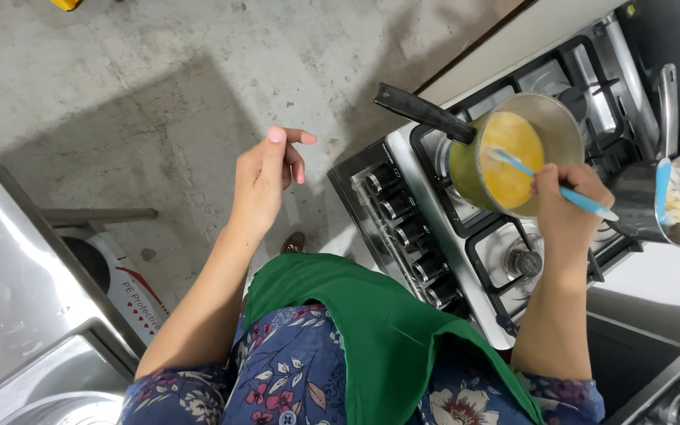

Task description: Stirring a yellow liquid inside a saucepan on a gas stove using a spatula.

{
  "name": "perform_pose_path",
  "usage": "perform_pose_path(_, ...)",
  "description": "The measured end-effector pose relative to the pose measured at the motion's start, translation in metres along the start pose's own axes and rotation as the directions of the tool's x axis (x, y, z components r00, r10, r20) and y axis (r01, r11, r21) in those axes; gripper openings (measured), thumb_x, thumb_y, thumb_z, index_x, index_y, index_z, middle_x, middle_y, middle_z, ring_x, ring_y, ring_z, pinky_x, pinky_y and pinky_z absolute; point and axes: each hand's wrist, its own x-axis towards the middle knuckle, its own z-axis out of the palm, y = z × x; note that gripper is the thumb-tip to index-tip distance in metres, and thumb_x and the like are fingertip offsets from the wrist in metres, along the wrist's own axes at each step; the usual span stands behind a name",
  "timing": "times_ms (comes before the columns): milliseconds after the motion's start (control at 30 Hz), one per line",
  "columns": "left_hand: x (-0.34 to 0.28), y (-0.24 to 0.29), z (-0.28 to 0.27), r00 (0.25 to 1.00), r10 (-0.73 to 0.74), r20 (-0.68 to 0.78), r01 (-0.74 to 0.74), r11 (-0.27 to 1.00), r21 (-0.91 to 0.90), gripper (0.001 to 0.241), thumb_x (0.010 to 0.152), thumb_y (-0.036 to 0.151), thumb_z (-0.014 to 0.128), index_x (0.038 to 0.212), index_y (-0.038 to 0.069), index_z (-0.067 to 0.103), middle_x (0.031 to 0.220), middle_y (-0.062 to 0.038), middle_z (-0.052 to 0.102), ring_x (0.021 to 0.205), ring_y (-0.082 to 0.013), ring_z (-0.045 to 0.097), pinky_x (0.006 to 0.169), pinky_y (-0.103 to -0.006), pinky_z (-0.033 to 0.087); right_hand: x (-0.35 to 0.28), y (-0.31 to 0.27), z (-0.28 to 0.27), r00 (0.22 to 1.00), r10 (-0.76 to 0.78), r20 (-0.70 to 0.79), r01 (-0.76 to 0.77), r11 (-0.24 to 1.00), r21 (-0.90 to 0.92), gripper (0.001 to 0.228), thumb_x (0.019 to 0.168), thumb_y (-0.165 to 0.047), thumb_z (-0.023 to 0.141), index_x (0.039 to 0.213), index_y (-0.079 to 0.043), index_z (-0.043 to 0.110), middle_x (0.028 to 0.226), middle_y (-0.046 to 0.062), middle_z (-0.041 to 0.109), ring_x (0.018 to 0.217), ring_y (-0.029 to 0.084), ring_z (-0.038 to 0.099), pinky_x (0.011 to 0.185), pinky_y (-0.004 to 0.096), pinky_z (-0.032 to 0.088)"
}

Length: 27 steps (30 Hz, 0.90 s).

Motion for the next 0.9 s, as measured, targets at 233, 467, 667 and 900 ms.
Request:
perform_pose_path(233,-0.007,0.001,0.001,1.0,-0.01,-0.02,0.01,1.0,0.005,0.068,0.101,0.058,0.029,0.094,0.006,0.073,0.071,-0.003,0.064,0.051,-0.0076,0.035,0.053,-0.0233,0.033,-0.005,0.02,-0.022,0.999,0.033,0.007,-0.032,0.989,-0.144,0.023,0.105,0.003,0.065,0.083,0.003,0.073,0.075,0.011,0.067,0.064,0.017,0.057,0.054,0.031,0.041)
perform_pose_path(467,-0.009,0.004,0.009,1.0,-0.009,-0.025,0.009,1.0,0.012,0.069,0.101,0.057,0.03,0.083,0.005,0.071,0.079,-0.004,0.069,0.052,-0.0075,0.037,0.054,-0.0239,0.033,-0.02,-0.012,-0.041,0.972,0.211,0.104,-0.195,0.971,-0.139,0.022,0.101,-0.003,0.067,0.08,0.001,0.073,0.075,0.007,0.068,0.066,0.015,0.06,0.057,0.031,0.043)
perform_pose_path(667,-0.012,0.007,0.01,0.999,-0.024,-0.034,0.025,0.999,0.025,0.069,0.1,0.058,0.029,0.089,0.006,0.072,0.074,-0.003,0.066,0.052,-0.0078,0.035,0.055,-0.0237,0.033,-0.016,-0.035,-0.046,0.959,0.274,0.068,-0.28,0.956,0.086,0.014,0.105,-0.004,0.069,0.093,-0.002,0.076,0.078,0.007,0.069,0.068,0.011,0.062,0.063,0.025,0.047)
perform_pose_path(900,-0.014,0.004,0.011,0.999,0.003,-0.044,-0.001,1.0,0.027,0.069,0.101,0.058,0.029,0.083,0.005,0.07,0.078,-0.004,0.07,0.052,-0.0079,0.038,0.053,-0.024,0.033,-0.015,-0.018,-0.06,0.979,0.201,-0.026,-0.193,0.963,0.188,0.017,0.11,0.003,0.062,0.097,0.004,0.073,0.087,0.014,0.069,0.075,0.018,0.071,0.069,0.025,0.059)
